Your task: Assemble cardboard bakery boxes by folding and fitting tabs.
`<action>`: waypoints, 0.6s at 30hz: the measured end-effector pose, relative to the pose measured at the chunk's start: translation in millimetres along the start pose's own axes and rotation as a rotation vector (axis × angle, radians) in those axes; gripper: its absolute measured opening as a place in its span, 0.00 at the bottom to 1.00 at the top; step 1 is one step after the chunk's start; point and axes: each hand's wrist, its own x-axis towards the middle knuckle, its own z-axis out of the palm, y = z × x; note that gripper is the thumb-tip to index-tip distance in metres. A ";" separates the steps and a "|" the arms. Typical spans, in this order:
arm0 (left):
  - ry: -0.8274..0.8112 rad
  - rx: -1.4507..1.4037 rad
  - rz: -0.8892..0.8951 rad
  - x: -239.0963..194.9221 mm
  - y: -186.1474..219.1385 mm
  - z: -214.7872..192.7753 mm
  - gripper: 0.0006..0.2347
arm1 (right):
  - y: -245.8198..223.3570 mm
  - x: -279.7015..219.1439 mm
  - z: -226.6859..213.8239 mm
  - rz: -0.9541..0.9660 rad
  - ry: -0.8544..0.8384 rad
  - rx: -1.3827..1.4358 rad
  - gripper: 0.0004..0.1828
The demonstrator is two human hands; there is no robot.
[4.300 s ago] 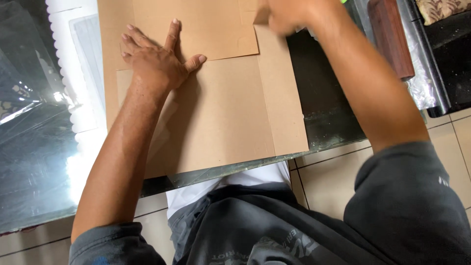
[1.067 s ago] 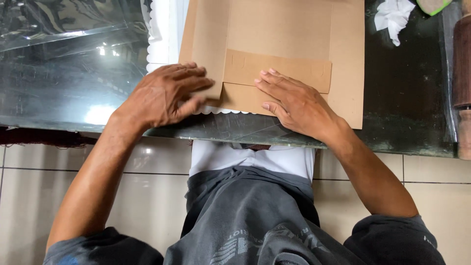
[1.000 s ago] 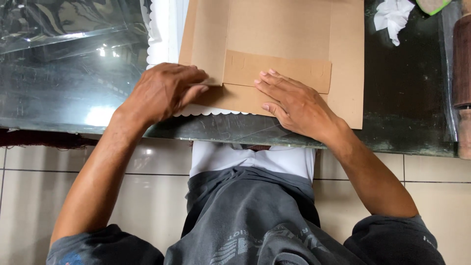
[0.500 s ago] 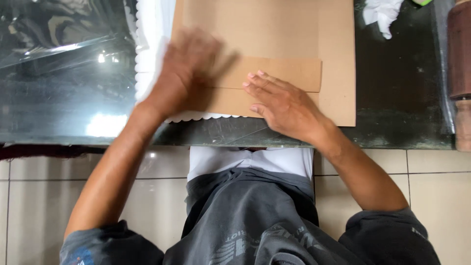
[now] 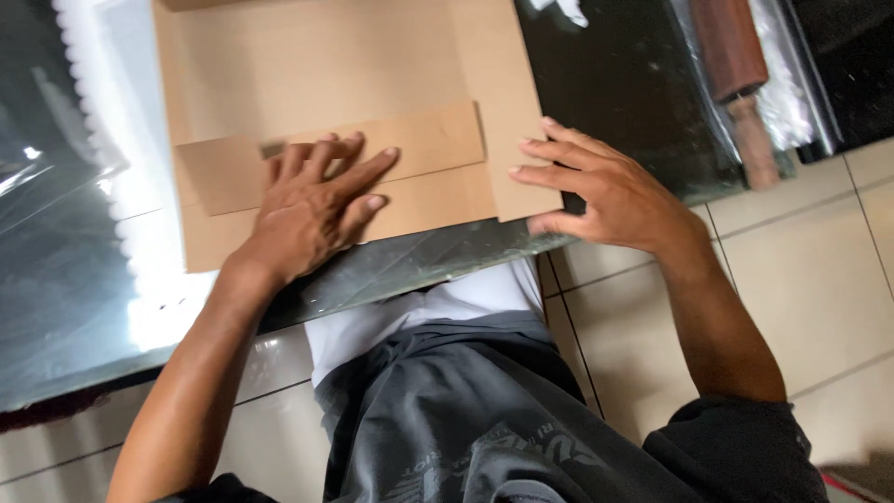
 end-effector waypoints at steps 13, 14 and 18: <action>0.061 0.029 -0.019 -1.0 2.6 -0.4 0.22 | 32.0 40.0 31.2 0.168 0.291 0.192 0.24; 0.057 0.032 -0.021 -0.9 2.9 -0.8 0.22 | 30.4 45.4 30.0 0.288 0.307 0.332 0.29; 0.078 0.040 0.005 -1.2 -1.0 2.7 0.22 | 31.6 51.6 32.8 0.343 0.401 0.157 0.41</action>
